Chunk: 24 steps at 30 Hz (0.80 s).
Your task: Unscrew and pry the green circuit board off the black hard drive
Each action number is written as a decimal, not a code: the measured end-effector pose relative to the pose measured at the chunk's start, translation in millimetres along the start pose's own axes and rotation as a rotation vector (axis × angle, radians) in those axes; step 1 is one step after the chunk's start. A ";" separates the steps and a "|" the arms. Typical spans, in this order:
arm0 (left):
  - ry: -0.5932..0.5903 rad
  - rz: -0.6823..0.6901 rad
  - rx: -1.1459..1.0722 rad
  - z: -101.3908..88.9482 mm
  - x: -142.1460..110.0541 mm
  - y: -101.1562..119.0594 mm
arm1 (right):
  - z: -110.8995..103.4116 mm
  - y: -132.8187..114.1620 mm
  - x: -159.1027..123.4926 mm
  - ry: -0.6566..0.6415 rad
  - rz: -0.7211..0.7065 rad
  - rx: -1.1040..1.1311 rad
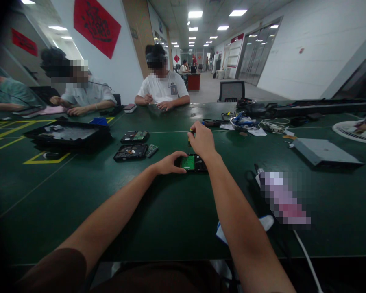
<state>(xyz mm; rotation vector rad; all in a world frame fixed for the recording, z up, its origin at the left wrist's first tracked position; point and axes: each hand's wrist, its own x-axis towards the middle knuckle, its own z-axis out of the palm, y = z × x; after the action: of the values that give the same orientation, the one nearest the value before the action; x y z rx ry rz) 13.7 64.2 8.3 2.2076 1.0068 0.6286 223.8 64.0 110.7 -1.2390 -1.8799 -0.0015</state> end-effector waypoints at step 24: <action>-0.004 0.000 0.013 0.5 0.4 -2.4 | 1.5 2.0 0.0 0.008 -0.016 -0.011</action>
<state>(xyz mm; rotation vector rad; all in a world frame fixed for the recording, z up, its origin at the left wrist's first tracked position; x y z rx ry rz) 13.1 65.6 6.4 2.2196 1.0117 0.6186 224.3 65.6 108.8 -1.2299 -1.8849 -0.0249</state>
